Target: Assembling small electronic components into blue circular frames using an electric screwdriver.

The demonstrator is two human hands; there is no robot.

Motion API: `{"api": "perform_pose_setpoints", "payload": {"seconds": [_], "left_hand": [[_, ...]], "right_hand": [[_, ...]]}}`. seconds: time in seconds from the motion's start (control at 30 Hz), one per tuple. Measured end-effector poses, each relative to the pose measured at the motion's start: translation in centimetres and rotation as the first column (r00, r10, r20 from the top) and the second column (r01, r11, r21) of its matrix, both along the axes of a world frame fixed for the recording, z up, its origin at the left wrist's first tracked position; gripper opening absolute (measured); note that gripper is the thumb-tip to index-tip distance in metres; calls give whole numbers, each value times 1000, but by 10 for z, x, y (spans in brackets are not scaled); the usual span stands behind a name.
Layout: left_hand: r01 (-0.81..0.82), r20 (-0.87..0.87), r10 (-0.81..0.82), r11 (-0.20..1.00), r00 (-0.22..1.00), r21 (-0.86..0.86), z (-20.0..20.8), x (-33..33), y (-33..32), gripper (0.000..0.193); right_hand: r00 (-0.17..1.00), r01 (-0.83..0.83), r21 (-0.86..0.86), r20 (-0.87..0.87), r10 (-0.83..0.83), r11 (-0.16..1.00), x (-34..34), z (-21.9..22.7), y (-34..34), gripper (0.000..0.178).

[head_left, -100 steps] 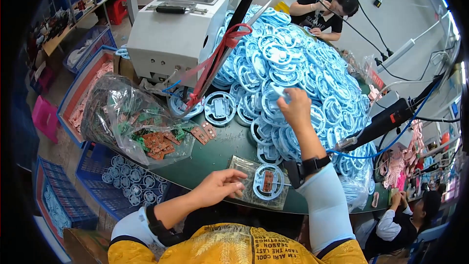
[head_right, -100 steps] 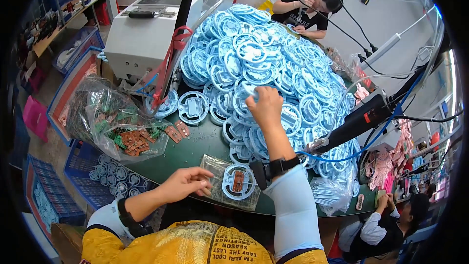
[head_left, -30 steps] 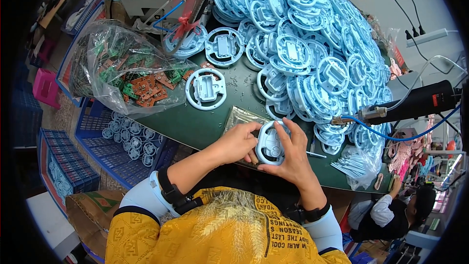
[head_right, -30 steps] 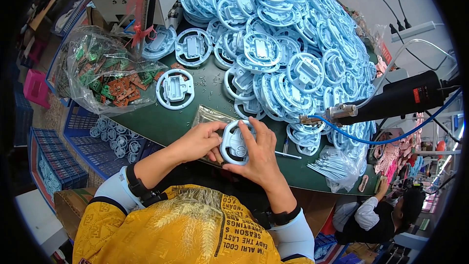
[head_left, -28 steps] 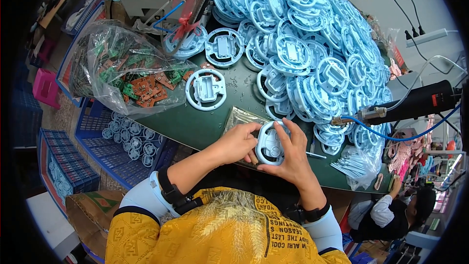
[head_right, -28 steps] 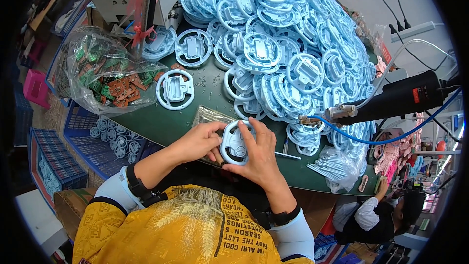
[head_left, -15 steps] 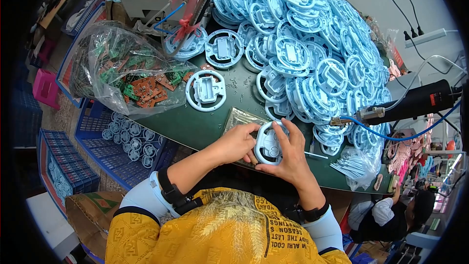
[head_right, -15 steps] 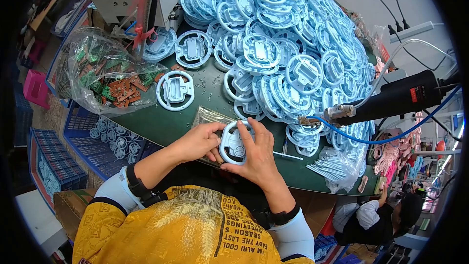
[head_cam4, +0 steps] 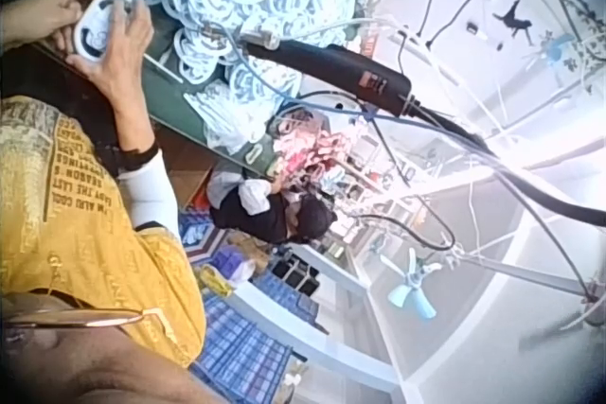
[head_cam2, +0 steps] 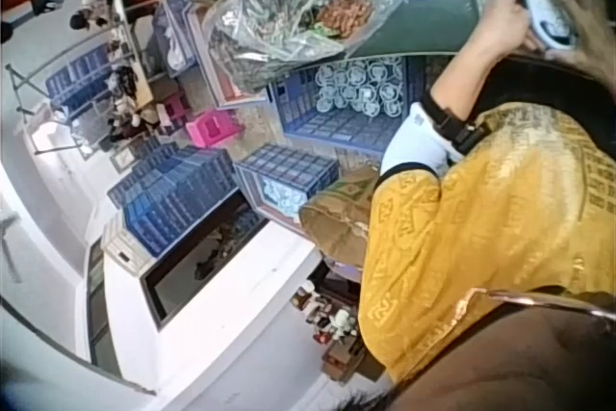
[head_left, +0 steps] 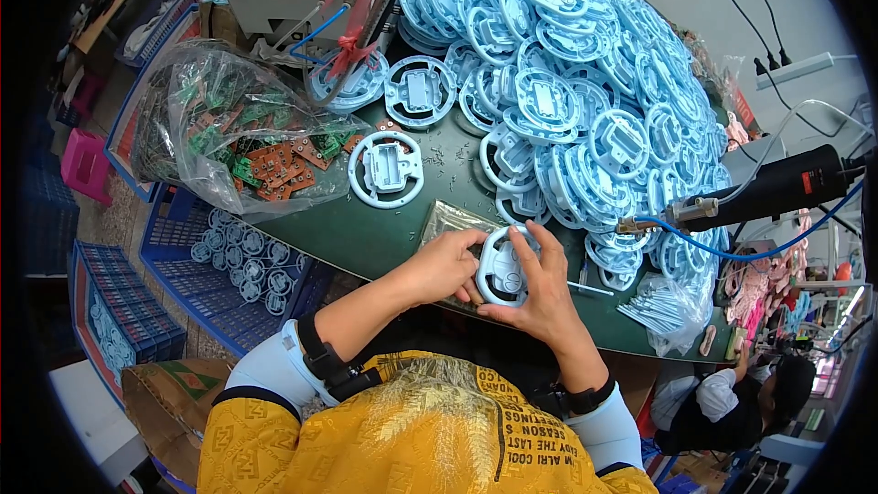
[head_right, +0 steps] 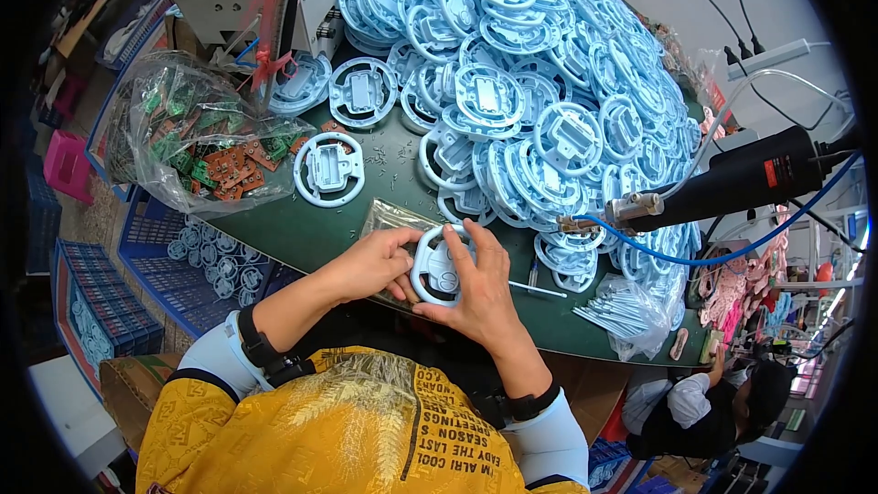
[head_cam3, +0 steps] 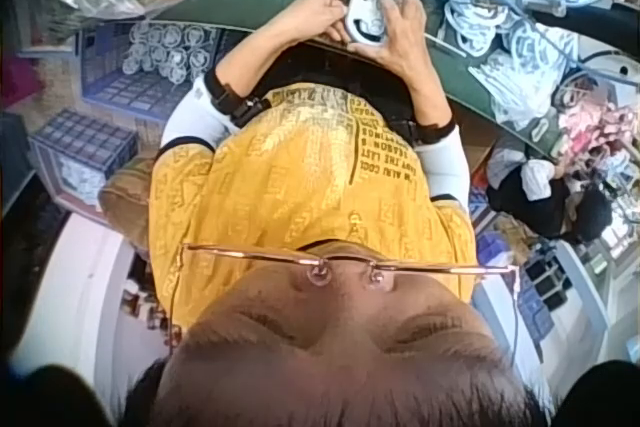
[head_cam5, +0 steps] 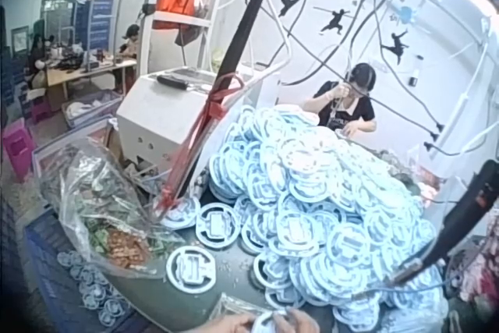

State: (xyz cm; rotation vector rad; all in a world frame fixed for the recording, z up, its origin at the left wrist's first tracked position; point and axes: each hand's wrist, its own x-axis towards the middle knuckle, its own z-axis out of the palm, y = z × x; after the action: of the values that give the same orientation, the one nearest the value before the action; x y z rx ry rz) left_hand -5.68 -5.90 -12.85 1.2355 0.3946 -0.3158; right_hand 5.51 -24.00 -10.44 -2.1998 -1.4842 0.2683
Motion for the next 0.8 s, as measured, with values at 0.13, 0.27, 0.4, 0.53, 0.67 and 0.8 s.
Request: {"api": "perform_pose_setpoints", "payload": {"seconds": [0.13, 0.27, 0.4, 0.53, 0.67, 0.8], "left_hand": [[-11, -49, 7, 996, 999, -85, 0, 4, 3, 39], [10, -31, -7, 995, 999, 95, 3, 9, 1, 27], [45, -97, -31, 988, 995, 151, 11, 19, 3, 24], [-90, -8, 92, 986, 996, 138, -7, 8, -3, 24], [-229, 349, 24, 796, 937, 560, 31, -5, -10, 22], [-631, 734, -274, 380, 622, 676, 3, 3, 2, 30]], "right_hand": [[999, -18, 3, 49, 18, 1000, 0, -7, 0, 109], [981, -45, 32, 193, 38, 998, -3, -15, 0, 108], [977, -18, 62, 215, 4, 998, -3, -17, -2, 108], [998, -8, 177, 62, -3, 984, 1, -1, -7, 90], [808, 547, 708, -307, -504, 446, 46, 60, -74, 36], [842, 487, 823, -531, 91, 292, 101, 134, -23, 33]]}}
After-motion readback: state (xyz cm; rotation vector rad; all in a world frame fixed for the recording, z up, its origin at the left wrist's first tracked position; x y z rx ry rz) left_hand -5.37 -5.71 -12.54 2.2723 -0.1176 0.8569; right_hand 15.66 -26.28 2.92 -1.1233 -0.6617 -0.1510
